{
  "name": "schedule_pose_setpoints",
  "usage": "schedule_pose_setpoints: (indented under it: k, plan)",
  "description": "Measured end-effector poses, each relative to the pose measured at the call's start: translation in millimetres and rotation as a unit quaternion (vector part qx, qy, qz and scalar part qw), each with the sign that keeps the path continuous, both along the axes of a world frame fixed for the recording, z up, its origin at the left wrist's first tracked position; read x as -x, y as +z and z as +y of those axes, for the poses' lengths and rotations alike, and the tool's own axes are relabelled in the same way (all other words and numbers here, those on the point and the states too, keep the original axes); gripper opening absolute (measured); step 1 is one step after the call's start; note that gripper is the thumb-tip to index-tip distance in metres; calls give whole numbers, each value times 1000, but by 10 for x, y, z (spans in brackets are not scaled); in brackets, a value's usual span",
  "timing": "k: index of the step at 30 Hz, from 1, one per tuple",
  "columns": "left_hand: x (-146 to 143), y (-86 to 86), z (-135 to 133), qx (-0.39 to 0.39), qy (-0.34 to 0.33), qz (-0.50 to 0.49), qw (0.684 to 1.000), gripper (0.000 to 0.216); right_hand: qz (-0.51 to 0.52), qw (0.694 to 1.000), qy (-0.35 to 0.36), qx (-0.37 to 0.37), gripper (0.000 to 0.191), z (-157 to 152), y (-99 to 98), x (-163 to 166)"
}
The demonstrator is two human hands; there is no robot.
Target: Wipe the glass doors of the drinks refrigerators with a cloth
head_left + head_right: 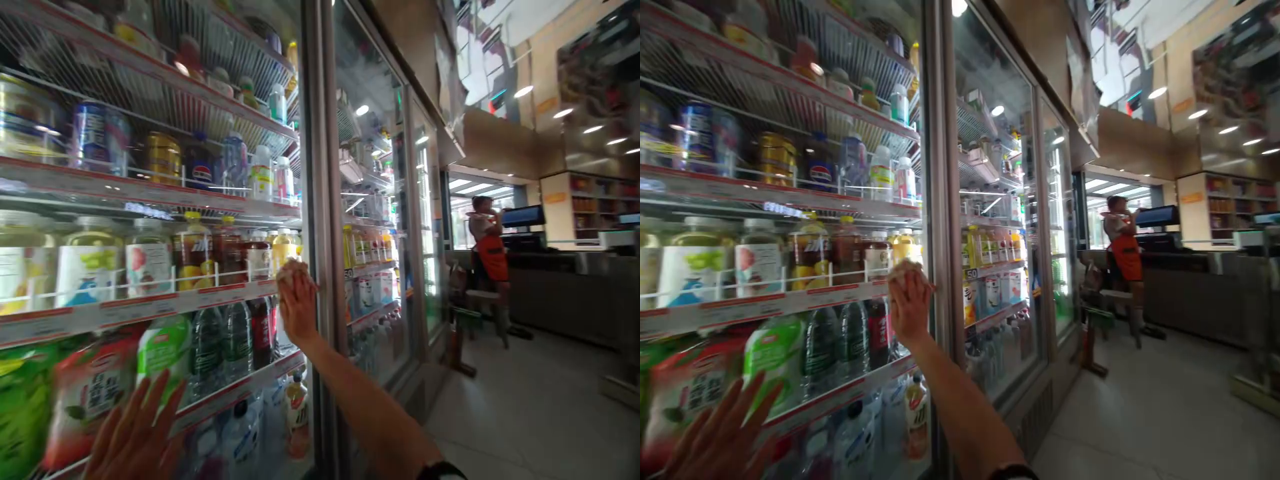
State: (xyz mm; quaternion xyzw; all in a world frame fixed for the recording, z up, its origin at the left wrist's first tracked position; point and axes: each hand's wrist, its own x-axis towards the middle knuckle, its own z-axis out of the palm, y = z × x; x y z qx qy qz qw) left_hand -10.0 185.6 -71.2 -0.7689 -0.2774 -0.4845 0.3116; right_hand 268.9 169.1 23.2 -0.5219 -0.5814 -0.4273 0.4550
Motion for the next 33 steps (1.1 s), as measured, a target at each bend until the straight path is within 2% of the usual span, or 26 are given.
schedule_pose_setpoints:
  k: [3, 4, 5, 7, 9, 10, 11, 13, 15, 16, 18, 21, 23, 24, 26, 27, 28, 29, 31, 33]
  plan:
    - [-135, -34, -215, -19, 14, -13, 1000, 68, -78, 996, 39, 18, 46, -126, -823, -59]
    - [-166, -21, -260, -24, 18, -10, 999, 65, -98, 994, 48, 15, 45, -150, -960, -68]
    - [-192, 4, -289, -30, 23, -7, 999, 63, -103, 993, 48, 14, 44, -156, -982, -65]
    - [-224, 67, -309, -29, 37, -9, 999, 61, -94, 994, 41, 45, 46, -119, -732, -4]
    - [-231, 103, -301, -22, 55, -15, 998, 58, -22, 999, 14, 31, 47, -60, -374, 135]
    - [-220, 100, -294, -21, 64, -13, 998, 57, -8, 999, 12, 33, 48, -43, -272, 227]
    - [-193, 83, -290, -23, 73, -7, 997, 57, -20, 999, 22, 42, 50, -43, -257, 326]
    - [-81, 30, -293, -34, 88, 11, 995, 59, -113, 988, 72, 78, 54, -87, -458, 511]
    - [114, 1, -317, -40, 111, 27, 993, 62, -246, 954, 135, 105, 52, -151, -727, 649]
    - [235, 10, -334, -41, 124, 28, 991, 64, -289, 937, 159, 116, 52, -171, -785, 705]
    - [495, 76, -370, -43, 157, 16, 987, 66, -289, 932, 178, 126, 54, -168, -664, 824]
    - [846, 178, -410, -44, 209, -22, 977, 67, -104, 980, 143, 90, 55, -107, -230, 1114]
    - [1026, 157, -429, -40, 236, -30, 970, 68, -73, 982, 147, 96, 56, -109, -156, 1361]
    - [1103, 115, -438, -38, 246, -25, 968, 68, -129, 969, 178, 110, 57, -129, -210, 1477]
    - [1243, 0, -456, -28, 262, -17, 964, 68, -283, 914, 245, 153, 54, -176, -376, 1665]
    - [1311, -55, -466, -23, 269, -18, 963, 67, -329, 892, 261, 166, 53, -192, -420, 1739]
    - [1377, -99, -478, -17, 277, -23, 961, 67, -343, 885, 265, 170, 53, -197, -409, 1807]
    - [1441, -128, -490, -13, 284, -31, 958, 67, -326, 894, 258, 166, 55, -190, -342, 1874]
    - [1559, -144, -518, -9, 299, -48, 953, 66, -212, 943, 220, 132, 59, -156, -131, 2019]
    - [1658, -132, -553, -4, 309, -52, 950, 66, -158, 960, 208, 103, 59, -129, -17, 2171]
